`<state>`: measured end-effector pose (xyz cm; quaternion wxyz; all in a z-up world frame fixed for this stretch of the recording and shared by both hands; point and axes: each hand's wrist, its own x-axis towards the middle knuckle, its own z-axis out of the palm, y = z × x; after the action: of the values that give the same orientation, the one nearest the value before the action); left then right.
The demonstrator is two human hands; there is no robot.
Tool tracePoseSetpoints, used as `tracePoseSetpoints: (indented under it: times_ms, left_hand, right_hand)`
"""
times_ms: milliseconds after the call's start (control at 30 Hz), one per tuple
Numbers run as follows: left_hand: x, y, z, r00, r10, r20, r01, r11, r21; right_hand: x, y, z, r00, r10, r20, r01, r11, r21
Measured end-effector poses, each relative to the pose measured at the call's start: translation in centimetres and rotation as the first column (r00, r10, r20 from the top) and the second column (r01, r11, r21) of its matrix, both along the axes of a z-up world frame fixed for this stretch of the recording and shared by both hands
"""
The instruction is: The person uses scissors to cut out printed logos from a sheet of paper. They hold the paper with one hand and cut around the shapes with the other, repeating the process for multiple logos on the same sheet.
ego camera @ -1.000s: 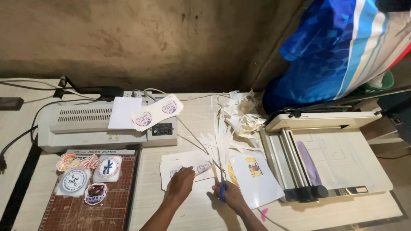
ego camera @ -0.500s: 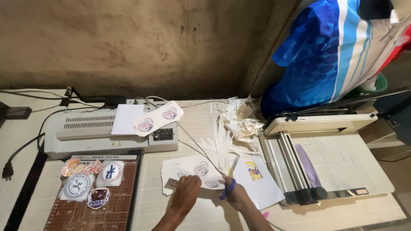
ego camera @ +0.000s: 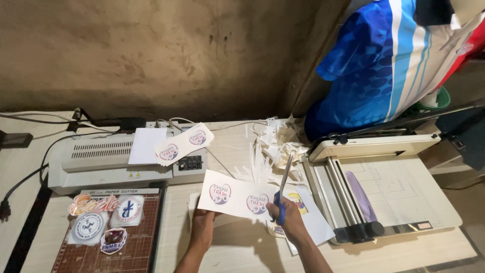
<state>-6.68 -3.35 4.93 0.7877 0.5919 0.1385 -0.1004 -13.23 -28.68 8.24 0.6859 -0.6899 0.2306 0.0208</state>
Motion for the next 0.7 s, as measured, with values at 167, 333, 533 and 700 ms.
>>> tracePoseSetpoints:
  times_ms: [167, 333, 533, 700]
  left_hand:
    - [-1.7, -2.4, 4.7, 0.752, -0.522, 0.403, 0.592, 0.804, -0.063]
    - [-1.8, -5.0, 6.9, 0.902, -0.406, 0.147, 0.429, 0.885, -0.183]
    - [0.4, -5.0, 8.3, 0.932, -0.348, 0.105, 0.348, 0.937, 0.017]
    - [3.7, -3.8, 10.2, 0.953, -0.246, 0.177, 0.234, 0.969, 0.083]
  right_hand:
    - [1.2, 1.7, 5.4, 1.000, 0.017, 0.020, -0.017, 1.000, 0.021]
    - [2.4, 2.1, 7.0, 0.987, 0.116, 0.110, -0.109, 0.991, -0.072]
    - [2.7, 2.8, 7.8, 0.993, 0.105, 0.051, -0.100, 0.990, -0.102]
    - [1.1, 4.6, 7.5, 0.972, 0.220, -0.079, -0.224, 0.973, -0.051]
